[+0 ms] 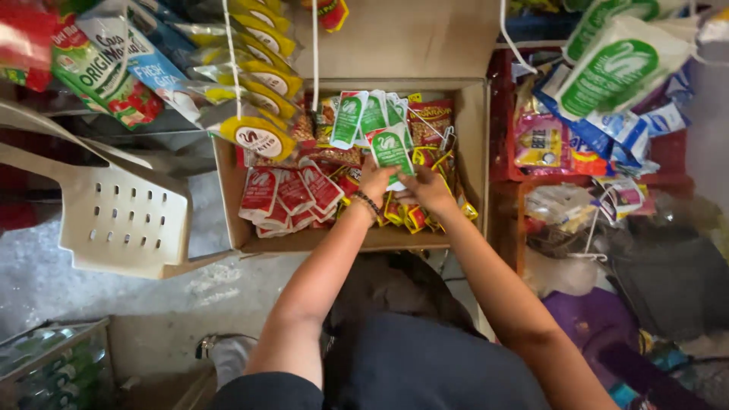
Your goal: Organizing and sorting various condiment sachets like soy sauce and vinegar into a cardboard box on a grocery shelf.
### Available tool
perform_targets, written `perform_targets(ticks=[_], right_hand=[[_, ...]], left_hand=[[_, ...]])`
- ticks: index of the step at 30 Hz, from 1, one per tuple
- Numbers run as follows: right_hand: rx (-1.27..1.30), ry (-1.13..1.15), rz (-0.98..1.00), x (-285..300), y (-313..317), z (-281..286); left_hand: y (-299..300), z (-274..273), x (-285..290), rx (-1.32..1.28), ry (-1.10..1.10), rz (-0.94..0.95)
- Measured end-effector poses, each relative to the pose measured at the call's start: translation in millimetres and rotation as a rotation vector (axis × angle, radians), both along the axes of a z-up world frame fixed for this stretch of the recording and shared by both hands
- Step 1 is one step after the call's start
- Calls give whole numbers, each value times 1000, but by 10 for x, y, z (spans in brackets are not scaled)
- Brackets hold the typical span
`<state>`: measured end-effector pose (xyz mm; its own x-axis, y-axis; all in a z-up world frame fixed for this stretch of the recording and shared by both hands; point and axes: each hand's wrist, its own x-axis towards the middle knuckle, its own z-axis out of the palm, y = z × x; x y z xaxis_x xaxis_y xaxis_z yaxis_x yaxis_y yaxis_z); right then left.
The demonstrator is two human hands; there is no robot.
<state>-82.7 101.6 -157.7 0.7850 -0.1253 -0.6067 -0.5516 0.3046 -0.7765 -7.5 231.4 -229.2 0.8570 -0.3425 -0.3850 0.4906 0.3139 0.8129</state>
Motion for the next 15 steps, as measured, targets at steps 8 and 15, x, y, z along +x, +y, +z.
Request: perform_targets(ticks=[8,15], right_hand=[[-18,66,57,187,-20,-425],[-241,53,77,57,-960,-2206]], left_hand=[[317,-227,807,-50,492,-6],[304,-947,898,11,443,199]])
